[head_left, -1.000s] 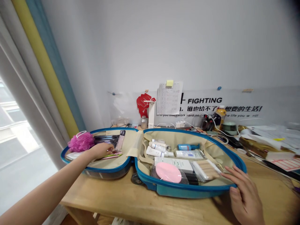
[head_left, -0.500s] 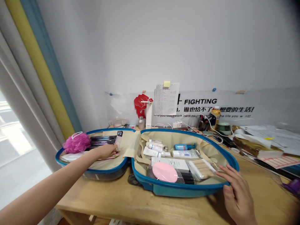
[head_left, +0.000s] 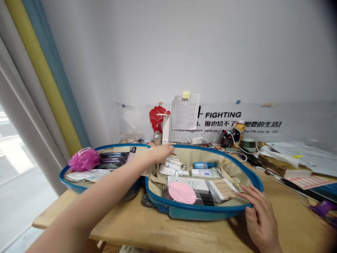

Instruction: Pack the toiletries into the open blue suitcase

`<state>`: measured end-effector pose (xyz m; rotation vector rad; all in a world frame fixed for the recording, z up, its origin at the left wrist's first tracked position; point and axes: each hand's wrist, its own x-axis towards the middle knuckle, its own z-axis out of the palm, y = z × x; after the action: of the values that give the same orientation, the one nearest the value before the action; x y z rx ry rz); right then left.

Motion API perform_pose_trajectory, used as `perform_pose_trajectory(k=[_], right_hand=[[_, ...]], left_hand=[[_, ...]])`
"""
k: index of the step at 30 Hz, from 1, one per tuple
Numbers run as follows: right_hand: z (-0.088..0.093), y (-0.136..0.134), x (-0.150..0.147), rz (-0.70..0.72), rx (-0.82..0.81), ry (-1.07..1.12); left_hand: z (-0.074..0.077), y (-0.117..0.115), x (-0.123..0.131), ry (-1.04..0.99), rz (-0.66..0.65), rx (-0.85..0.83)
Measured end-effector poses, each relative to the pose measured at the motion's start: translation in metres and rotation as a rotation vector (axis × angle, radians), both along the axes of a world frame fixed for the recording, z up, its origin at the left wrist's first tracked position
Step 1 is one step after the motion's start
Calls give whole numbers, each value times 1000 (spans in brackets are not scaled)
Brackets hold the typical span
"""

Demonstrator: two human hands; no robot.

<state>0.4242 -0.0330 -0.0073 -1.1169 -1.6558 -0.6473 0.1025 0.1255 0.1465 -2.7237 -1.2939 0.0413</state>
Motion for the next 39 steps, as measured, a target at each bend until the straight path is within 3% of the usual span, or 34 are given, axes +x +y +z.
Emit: perform_pose_trajectory(k=[3,6,11,16,19,22,24,26,29,32,36,39], right_hand=[[1,-1,1,-9,-20,-12],[1,-1,2,-9,-16,-30],[-1,0,2,-6,-20,-14],[-3,1,3,4,-15,-27],[-3,1,4,9,-12,-23],[-3,2,5,7,-12,-19],[-3,2,5,5,-12,-20],[-5,3,5,1,-15,-16],[-7,5,6,-1,-15,1],[-7,5,7,-5,-21,-5],[-6,4,7,-19,-12,-42],[-4,4,7,-22,0,-65]], left_hand=[[-19,-1,61,100,-98,-40],[-38,2,94,176,-144,-68],[-52,9,105,225,-168,-88],[-42,7,94,178,-195,-103],[-21,3,68,74,-218,-71],[3,-1,17,-74,-184,-22],[13,-3,-30,-166,-61,-45],[15,-6,-79,-125,105,-93],[2,-14,-146,-2,271,-159],[-21,-24,-190,119,368,-234],[-48,-31,-217,209,406,-262],[-57,-30,-222,234,416,-238]])
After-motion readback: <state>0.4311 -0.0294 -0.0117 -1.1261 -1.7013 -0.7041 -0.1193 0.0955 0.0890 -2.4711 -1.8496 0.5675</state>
